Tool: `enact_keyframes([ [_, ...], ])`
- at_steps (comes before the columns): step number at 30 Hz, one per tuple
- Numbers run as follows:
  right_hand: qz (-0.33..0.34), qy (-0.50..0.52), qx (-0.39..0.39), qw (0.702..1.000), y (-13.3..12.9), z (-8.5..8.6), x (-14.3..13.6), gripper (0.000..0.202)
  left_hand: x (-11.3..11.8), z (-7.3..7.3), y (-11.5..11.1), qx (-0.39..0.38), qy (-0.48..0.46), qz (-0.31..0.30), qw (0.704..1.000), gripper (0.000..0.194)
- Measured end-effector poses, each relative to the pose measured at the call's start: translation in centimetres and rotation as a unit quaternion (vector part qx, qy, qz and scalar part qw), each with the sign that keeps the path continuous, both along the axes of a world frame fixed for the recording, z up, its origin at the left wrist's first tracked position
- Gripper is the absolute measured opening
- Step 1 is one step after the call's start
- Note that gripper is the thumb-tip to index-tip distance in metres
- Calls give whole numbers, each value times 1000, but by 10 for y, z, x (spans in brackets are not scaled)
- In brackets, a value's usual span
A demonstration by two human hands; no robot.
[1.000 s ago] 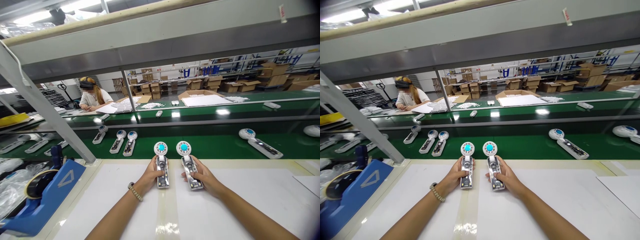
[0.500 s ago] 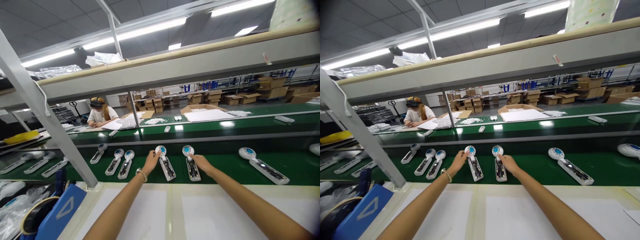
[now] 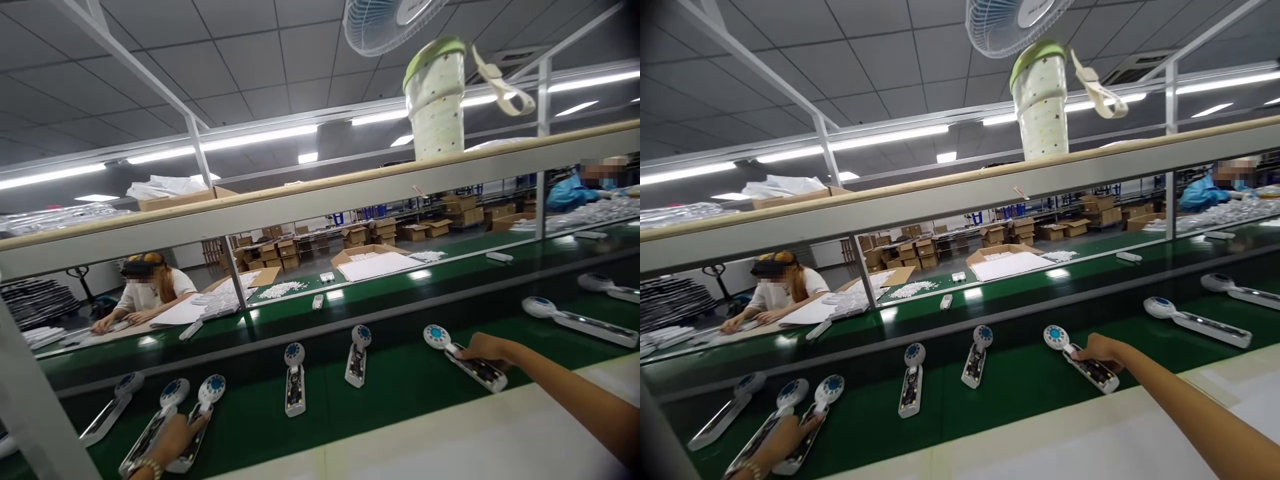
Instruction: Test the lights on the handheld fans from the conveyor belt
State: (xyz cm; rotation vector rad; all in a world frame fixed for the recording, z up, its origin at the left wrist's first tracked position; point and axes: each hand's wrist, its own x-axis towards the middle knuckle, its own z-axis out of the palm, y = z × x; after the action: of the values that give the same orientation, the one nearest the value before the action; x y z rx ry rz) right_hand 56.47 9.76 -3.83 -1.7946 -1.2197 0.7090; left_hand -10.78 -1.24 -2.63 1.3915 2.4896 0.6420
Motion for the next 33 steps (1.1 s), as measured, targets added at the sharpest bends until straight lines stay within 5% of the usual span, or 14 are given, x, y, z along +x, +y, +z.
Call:
enact_keyframes([
  [5, 162, 25, -76, 983, -14, -7, -48, 26, 30, 1, -7, 20, -150, -38, 988, 37],
  [10, 298, 122, -84, 943, -53, 5, -114, 21, 126, 10, -41, 158, -483, -68, 858, 49],
  [14, 355, 248, -111, 894, -104, 1, -174, 32, 208, -13, -56, 153, -615, -119, 764, 48],
  [18, 360, 347, -104, 860, -143, -17, -215, 28, 259, -42, -60, 167, -633, -138, 744, 45],
  [25, 330, 476, -93, 810, -155, -38, -214, 29, 270, -40, -69, 157, -681, -164, 696, 43],
  [33, 320, 457, -123, 820, -153, -39, -218, 28, 268, -41, -72, 125, -647, -200, 725, 46],
])
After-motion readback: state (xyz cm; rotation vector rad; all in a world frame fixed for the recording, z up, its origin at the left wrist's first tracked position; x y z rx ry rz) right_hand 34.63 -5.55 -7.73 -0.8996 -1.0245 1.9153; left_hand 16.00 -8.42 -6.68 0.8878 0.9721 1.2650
